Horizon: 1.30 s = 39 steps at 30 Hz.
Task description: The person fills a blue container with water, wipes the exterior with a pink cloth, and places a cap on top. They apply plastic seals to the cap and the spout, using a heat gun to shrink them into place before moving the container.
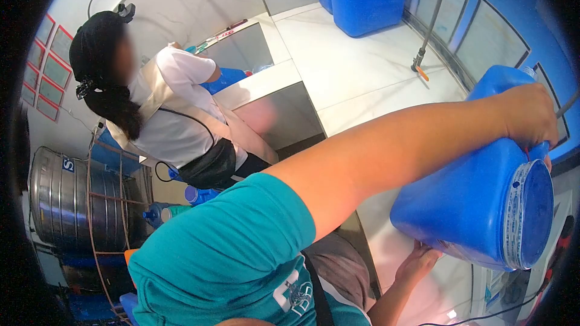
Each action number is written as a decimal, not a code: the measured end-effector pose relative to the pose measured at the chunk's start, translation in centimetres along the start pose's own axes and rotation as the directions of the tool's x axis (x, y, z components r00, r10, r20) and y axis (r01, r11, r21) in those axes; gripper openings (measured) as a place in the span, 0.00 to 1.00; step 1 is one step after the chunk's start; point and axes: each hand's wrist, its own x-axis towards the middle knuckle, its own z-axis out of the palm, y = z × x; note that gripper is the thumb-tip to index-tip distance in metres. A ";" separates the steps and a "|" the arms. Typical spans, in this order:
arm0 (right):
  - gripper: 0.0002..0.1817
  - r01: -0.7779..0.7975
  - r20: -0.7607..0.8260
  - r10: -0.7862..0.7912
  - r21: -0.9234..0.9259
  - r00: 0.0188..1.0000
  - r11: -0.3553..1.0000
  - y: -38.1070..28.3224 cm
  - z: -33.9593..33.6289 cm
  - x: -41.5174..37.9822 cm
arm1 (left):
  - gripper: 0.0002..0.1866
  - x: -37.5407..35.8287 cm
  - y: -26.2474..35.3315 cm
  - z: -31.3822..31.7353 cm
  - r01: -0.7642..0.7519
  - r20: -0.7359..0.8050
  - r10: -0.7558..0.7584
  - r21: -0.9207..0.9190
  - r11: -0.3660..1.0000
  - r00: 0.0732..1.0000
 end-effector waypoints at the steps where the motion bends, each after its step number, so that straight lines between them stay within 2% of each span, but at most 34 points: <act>1: 0.51 -0.003 -0.017 0.003 -0.011 1.000 1.000 0.1 -0.1 0.0 | 0.12 0.0 0.0 -0.1 0.000 -0.001 0.000 0.003 1.000 1.000; 3: 0.51 -0.007 -0.035 0.006 -0.028 0.999 1.000 0.2 -0.3 0.0 | 0.11 0.0 0.2 -0.2 0.016 0.043 -0.016 0.003 1.000 0.999; 10: 0.51 -0.005 -0.036 0.003 -0.042 0.999 0.999 0.0 0.0 0.0 | 0.10 0.1 0.1 0.1 0.006 0.021 -0.006 -0.016 1.000 1.000; 12: 0.52 -0.015 -0.036 0.014 -0.044 0.999 0.999 -0.3 0.1 -0.1 | 0.17 0.1 0.1 0.2 0.015 0.012 -0.014 -0.041 0.999 1.000; 13: 0.52 -0.003 -0.033 0.002 -0.053 0.999 0.999 -0.4 0.3 -0.2 | 0.17 0.2 0.2 0.1 0.015 0.011 -0.014 -0.041 0.999 1.000; 16: 0.51 0.007 -0.027 -0.009 -0.065 1.000 0.998 -0.3 0.2 -0.3 | 0.14 0.0 0.4 -0.1 0.015 0.017 -0.014 -0.059 0.998 1.000; 18: 0.51 0.003 -0.025 -0.005 -0.070 1.000 0.998 -0.1 0.0 -0.3 | 0.07 0.1 0.4 -0.2 0.009 0.016 -0.009 0.001 1.000 1.000; 22: 0.52 -0.029 -0.045 0.026 -0.053 0.999 0.998 -0.2 -0.1 -0.2 | 0.07 0.1 0.5 -0.4 0.030 0.063 -0.030 -0.003 1.000 0.998; 24: 0.52 -0.037 -0.047 0.035 -0.049 0.998 0.998 -0.3 0.0 -0.3 | 0.07 0.1 0.5 -0.1 -0.006 0.008 0.006 0.005 1.000 1.000; 34: 0.51 -0.025 -0.035 0.023 -0.048 0.999 0.999 -0.4 0.5 -0.3 | 0.07 0.1 0.1 0.3 0.005 0.014 -0.005 -0.005 1.000 1.000; 36: 0.51 -0.024 -0.032 0.023 -0.047 0.999 0.999 -0.4 0.4 -0.5 | 0.17 0.3 0.1 0.6 0.034 0.041 -0.033 -0.028 0.999 0.999; 39: 0.49 -0.017 -0.034 0.017 0.010 0.999 1.000 0.2 -0.1 -0.2 | 0.14 0.2 0.2 0.4 0.030 0.051 -0.029 -0.005 1.000 0.998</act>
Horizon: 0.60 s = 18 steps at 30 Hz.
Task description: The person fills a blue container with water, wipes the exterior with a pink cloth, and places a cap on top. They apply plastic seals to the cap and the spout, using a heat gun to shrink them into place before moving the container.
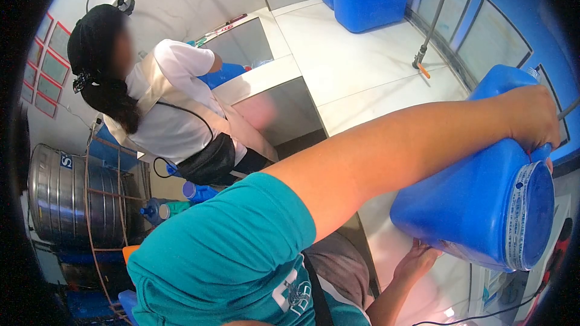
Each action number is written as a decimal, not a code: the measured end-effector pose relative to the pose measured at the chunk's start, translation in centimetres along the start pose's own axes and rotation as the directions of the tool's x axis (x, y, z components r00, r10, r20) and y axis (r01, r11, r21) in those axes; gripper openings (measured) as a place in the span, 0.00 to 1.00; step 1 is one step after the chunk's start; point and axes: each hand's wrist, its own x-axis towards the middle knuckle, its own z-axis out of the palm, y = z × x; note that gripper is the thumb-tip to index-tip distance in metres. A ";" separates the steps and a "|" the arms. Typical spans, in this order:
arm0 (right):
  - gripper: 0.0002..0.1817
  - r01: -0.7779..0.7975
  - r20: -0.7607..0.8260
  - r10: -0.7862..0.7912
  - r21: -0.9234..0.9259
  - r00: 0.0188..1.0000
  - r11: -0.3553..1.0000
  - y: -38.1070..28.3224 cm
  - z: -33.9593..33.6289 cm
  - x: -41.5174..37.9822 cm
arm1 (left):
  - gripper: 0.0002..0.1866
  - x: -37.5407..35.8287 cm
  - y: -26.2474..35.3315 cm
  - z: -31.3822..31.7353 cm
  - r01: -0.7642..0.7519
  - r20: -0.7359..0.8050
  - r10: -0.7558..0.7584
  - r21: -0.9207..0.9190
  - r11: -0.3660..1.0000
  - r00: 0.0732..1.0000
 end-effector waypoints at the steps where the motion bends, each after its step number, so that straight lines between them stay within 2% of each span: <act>1: 0.47 0.005 -0.001 -0.005 0.026 1.000 1.000 0.1 -0.3 0.0 | 0.14 0.0 0.1 0.1 0.002 0.000 -0.002 -0.003 1.000 1.000; 5: 0.40 0.011 0.043 -0.017 0.127 0.999 0.992 -0.1 -1.3 0.1 | 0.11 0.0 -0.2 0.0 0.002 0.005 -0.002 0.015 1.000 1.000; 8: 0.35 0.017 -0.010 -0.015 0.157 1.000 0.987 -1.7 0.5 -0.5 | 0.08 0.2 -0.1 0.1 0.000 -0.015 0.000 0.012 1.000 1.000; 15: 0.33 -0.049 0.034 0.044 0.163 0.998 0.985 -1.3 -1.1 -0.2 | 0.07 0.0 0.1 -0.4 -0.025 -0.036 0.027 0.032 0.999 0.999; 18: 0.33 -0.047 -0.016 0.050 0.135 0.999 0.990 -1.5 -0.6 -0.3 | 0.08 0.0 0.1 -0.3 -0.026 -0.068 0.027 0.016 1.000 0.997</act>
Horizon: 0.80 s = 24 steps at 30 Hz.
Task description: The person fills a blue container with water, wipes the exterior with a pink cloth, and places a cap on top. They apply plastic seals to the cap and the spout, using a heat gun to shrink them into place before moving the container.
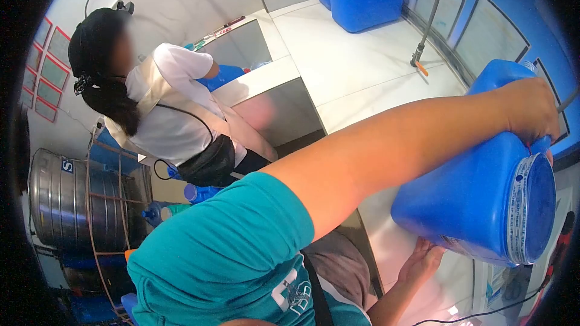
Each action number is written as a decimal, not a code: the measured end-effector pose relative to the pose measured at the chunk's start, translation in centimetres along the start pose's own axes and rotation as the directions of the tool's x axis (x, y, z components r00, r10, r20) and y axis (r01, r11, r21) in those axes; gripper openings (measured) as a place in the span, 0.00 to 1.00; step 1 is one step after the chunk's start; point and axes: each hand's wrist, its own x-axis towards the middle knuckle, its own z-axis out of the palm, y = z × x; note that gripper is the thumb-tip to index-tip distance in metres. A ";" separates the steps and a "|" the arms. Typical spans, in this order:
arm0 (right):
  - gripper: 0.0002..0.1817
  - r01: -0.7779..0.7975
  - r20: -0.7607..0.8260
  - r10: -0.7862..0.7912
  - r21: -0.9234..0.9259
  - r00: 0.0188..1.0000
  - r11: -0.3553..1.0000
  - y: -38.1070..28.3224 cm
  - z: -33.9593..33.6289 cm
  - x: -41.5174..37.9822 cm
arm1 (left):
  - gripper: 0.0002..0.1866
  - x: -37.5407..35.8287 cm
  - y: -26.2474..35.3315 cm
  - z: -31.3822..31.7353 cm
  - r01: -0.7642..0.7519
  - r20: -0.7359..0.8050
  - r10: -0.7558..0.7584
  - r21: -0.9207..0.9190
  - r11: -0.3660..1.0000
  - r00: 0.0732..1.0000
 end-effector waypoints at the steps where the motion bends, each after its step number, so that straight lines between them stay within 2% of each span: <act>1: 0.33 0.000 0.002 0.000 0.000 1.000 1.000 0.1 -0.4 0.1 | 0.08 0.0 0.0 0.2 0.000 0.000 0.000 -0.001 1.000 1.000; 3: 0.33 -0.001 0.004 0.001 0.002 1.000 1.000 0.1 -0.3 0.0 | 0.07 -0.1 0.0 0.5 0.012 0.010 -0.012 0.012 1.000 1.000; 5: 0.32 -0.009 -0.108 0.004 -0.046 0.994 0.999 -0.2 0.8 -0.3 | 0.07 -0.2 0.0 0.5 0.021 0.024 -0.022 0.025 0.999 0.999; 6: 0.32 -0.013 -0.106 0.008 -0.044 0.994 0.999 -0.1 0.1 -0.2 | 0.07 -0.2 0.1 0.4 0.031 0.038 -0.033 0.039 0.999 0.999; 8: 0.39 -0.103 -0.127 0.085 -0.142 0.988 0.984 0.3 -1.9 0.1 | 0.11 -0.1 0.1 0.3 0.035 0.063 -0.035 0.010 0.999 0.997; 9: 0.39 -0.108 -0.119 0.091 -0.141 0.989 0.984 0.4 -1.5 0.1 | 0.14 0.0 0.1 -0.2 0.038 0.085 -0.036 -0.020 0.999 0.996; 11: 0.33 -0.068 -0.208 0.048 -0.093 0.977 0.993 0.3 -0.4 -0.1 | 0.14 0.1 0.5 -0.9 0.046 0.139 -0.050 0.033 0.998 0.989; 13: 0.33 -0.075 -0.185 0.055 -0.099 0.981 0.992 0.2 -0.2 -0.1 | 0.14 -0.1 0.2 -0.1 0.049 0.188 -0.063 0.075 0.996 0.980; 15: 0.34 -0.080 -0.166 0.061 -0.106 0.984 0.991 0.4 -0.7 -0.1 | 0.14 0.0 0.0 0.3 -0.001 0.132 -0.009 0.074 0.997 0.991; 17: 0.42 -0.097 -0.097 0.088 -0.088 0.991 0.991 0.9 -1.6 0.3 | 0.12 0.0 0.1 0.1 0.019 0.152 -0.029 0.064 0.998 0.988; 19: 0.40 -0.069 -0.070 0.063 -0.077 0.996 0.995 1.4 -1.4 0.5 | 0.11 0.0 -0.1 1.0 0.040 0.171 -0.049 0.057 0.998 0.984; 21: 0.39 -0.040 -0.045 0.037 -0.062 0.998 0.997 1.8 -0.9 0.6 | 0.12 0.2 -0.2 2.3 0.188 -0.023 -0.190 -0.067 0.980 0.981; 22: 0.40 -0.010 -0.060 0.006 -0.061 0.998 0.998 1.9 -0.6 0.6 | 0.12 -0.1 -0.2 2.2 0.193 -0.018 -0.195 -0.062 0.979 0.981; 24: 0.41 0.012 -0.072 -0.016 -0.058 0.997 0.998 2.2 -0.5 0.9 | 0.14 -0.5 -0.3 1.9 0.159 -0.066 -0.179 -0.238 0.958 0.982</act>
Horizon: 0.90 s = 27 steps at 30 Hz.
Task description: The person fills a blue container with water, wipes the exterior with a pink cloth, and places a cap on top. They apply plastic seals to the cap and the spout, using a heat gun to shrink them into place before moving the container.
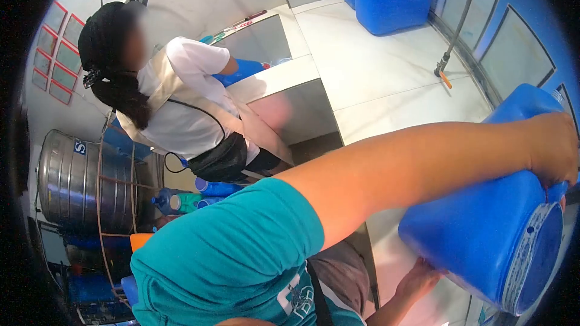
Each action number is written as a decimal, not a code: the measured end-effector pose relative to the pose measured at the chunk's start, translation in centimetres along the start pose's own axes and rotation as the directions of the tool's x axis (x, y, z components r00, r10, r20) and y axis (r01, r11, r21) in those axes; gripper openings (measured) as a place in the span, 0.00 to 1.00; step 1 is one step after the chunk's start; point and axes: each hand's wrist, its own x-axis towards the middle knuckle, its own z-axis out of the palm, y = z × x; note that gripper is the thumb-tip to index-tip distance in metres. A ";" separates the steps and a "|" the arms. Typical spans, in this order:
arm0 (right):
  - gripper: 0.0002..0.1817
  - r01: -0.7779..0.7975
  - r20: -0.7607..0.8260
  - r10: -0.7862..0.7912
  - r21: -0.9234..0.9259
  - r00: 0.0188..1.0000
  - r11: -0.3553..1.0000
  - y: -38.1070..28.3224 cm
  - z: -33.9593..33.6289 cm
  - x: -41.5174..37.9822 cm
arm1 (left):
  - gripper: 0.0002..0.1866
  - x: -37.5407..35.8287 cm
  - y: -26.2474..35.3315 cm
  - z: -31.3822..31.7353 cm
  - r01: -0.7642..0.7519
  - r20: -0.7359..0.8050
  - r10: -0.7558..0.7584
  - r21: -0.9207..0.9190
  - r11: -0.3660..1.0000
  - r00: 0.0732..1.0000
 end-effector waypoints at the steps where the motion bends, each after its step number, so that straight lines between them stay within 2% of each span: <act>1: 0.41 0.012 0.008 -0.012 -0.009 1.000 1.000 0.3 -0.5 0.2 | 0.14 0.2 -0.3 0.5 0.005 0.006 -0.005 0.006 1.000 1.000; 4: 0.42 0.030 0.020 -0.030 -0.022 0.999 0.999 0.8 -1.5 0.4 | 0.16 0.5 -0.2 0.9 0.052 0.058 -0.055 0.061 0.997 0.997; 7: 0.42 0.053 0.038 -0.053 -0.018 0.998 0.998 1.3 -1.6 0.9 | 0.16 0.1 -0.1 0.4 0.098 0.115 -0.096 -0.013 0.995 0.989; 8: 0.43 0.061 0.051 -0.060 -0.013 0.997 0.998 1.4 -1.4 0.9 | 0.16 0.6 -4.5 4.9 0.095 0.113 -0.092 -0.017 0.995 0.989; 10: 0.44 0.069 0.060 -0.067 -0.029 0.996 0.997 1.2 -1.1 0.6 | 0.16 -0.3 -3.0 4.1 0.085 0.110 -0.082 -0.026 0.996 0.991; 11: 0.45 0.084 0.070 -0.080 -0.048 0.994 0.995 1.2 -0.9 0.6 | 0.16 0.0 -4.0 6.1 0.080 0.107 -0.076 -0.031 0.996 0.991; 18: 0.48 0.073 0.045 -0.072 -0.023 0.996 0.997 1.4 -0.7 0.4 | 0.14 -0.4 -2.1 3.5 0.025 0.069 -0.021 -0.064 0.998 0.997; 20: 0.49 0.042 -0.107 -0.046 -0.043 0.993 0.998 0.4 1.6 -0.4 | 0.14 -0.3 -1.9 3.1 0.008 0.055 -0.004 -0.076 0.997 0.999; 23: 0.49 0.015 -0.077 -0.018 -0.046 0.997 0.999 0.4 0.9 -0.4 | 0.13 0.5 -4.6 6.6 -0.020 0.030 0.023 -0.093 0.995 0.999; 26: 0.48 0.026 -0.055 -0.028 -0.039 0.998 0.999 -0.1 1.8 -0.7 | 0.13 0.5 -3.1 5.4 -0.050 0.006 0.051 -0.108 0.993 0.999; 27: 0.48 0.027 -0.056 -0.030 -0.040 0.998 0.999 0.0 1.3 -0.6 | 0.12 0.3 -1.7 2.9 -0.060 -0.003 0.060 -0.114 0.992 0.998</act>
